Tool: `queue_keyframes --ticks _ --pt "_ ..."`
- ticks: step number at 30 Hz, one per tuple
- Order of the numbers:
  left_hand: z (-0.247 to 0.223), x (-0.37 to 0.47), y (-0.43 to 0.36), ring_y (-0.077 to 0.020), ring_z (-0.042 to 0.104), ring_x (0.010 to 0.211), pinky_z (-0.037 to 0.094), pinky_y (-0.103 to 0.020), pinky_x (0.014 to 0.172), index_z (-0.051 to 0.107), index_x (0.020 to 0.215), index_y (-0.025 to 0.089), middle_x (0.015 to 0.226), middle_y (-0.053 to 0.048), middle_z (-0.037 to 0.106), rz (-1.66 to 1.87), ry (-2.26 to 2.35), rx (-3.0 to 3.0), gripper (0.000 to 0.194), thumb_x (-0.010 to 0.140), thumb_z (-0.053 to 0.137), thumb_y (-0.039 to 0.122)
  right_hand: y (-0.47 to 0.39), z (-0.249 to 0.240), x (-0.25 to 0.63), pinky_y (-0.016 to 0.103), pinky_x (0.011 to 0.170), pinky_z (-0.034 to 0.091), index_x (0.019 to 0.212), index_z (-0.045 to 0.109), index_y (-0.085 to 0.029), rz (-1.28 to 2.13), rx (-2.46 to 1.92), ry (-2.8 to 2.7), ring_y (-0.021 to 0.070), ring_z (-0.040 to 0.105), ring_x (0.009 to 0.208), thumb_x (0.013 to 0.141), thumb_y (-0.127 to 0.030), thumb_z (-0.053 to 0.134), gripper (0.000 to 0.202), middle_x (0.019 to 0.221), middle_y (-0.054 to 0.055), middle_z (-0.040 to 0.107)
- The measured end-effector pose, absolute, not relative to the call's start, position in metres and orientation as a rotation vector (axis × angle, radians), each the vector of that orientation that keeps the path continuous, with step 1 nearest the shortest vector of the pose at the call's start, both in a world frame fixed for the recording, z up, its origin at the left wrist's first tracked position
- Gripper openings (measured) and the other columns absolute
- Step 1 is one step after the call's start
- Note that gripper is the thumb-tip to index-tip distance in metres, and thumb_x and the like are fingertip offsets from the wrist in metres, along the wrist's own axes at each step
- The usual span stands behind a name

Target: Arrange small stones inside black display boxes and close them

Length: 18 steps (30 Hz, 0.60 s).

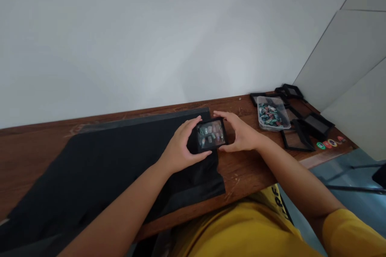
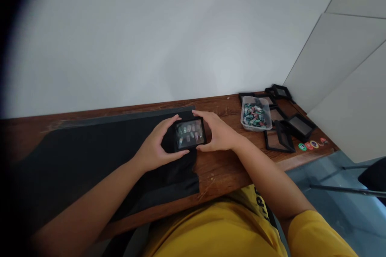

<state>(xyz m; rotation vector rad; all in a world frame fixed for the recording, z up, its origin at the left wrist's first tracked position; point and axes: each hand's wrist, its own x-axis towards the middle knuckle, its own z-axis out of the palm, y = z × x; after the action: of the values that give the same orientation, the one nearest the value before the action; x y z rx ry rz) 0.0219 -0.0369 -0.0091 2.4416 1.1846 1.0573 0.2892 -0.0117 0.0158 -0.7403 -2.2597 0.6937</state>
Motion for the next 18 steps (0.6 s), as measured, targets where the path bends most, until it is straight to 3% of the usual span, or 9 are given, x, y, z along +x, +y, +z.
queue_keyframes --ticks 5,8,13,18 --pt "0.000 0.024 -0.044 -0.0379 0.056 0.135 0.045 -0.060 0.117 0.027 0.160 0.029 0.147 -0.013 0.058 1.330 1.249 2.605 0.095 0.082 0.079 0.046 -0.012 0.013 0.286 0.062 0.127 0.028 0.169 0.008 -0.028 0.709 -0.770 -2.179 0.0403 0.023 0.160 0.058 -0.069 0.092 0.146 0.174 0.020 0.018" --pt "0.007 0.022 -0.048 -0.0390 0.055 0.137 0.042 -0.061 0.120 0.022 0.160 0.030 0.146 -0.013 0.057 1.369 1.392 2.625 0.097 0.083 0.077 0.050 -0.012 0.012 0.286 0.064 0.127 0.025 0.170 0.001 -0.026 0.711 -0.805 -2.179 0.0412 0.018 0.161 0.057 -0.074 0.090 0.151 0.175 0.021 0.012" --pt "0.032 -0.009 -0.055 -0.0402 0.047 0.146 0.035 -0.061 0.126 0.023 0.161 0.027 0.153 -0.014 0.052 1.286 1.729 2.308 0.099 0.082 0.073 0.061 -0.013 0.010 0.286 0.066 0.127 0.024 0.169 0.012 -0.025 0.705 -0.850 -2.225 0.0411 0.023 0.159 0.063 -0.075 0.087 0.139 0.172 0.023 0.023" --pt "0.038 -0.090 -0.058 -0.0432 0.050 0.143 0.040 -0.060 0.123 0.038 0.158 0.018 0.156 -0.015 0.052 1.175 1.994 1.693 0.094 0.082 0.074 0.061 -0.014 0.008 0.284 0.065 0.126 0.028 0.166 0.025 -0.022 0.679 -0.876 -2.300 0.0401 0.034 0.155 0.067 -0.071 0.087 0.127 0.166 0.024 0.036"
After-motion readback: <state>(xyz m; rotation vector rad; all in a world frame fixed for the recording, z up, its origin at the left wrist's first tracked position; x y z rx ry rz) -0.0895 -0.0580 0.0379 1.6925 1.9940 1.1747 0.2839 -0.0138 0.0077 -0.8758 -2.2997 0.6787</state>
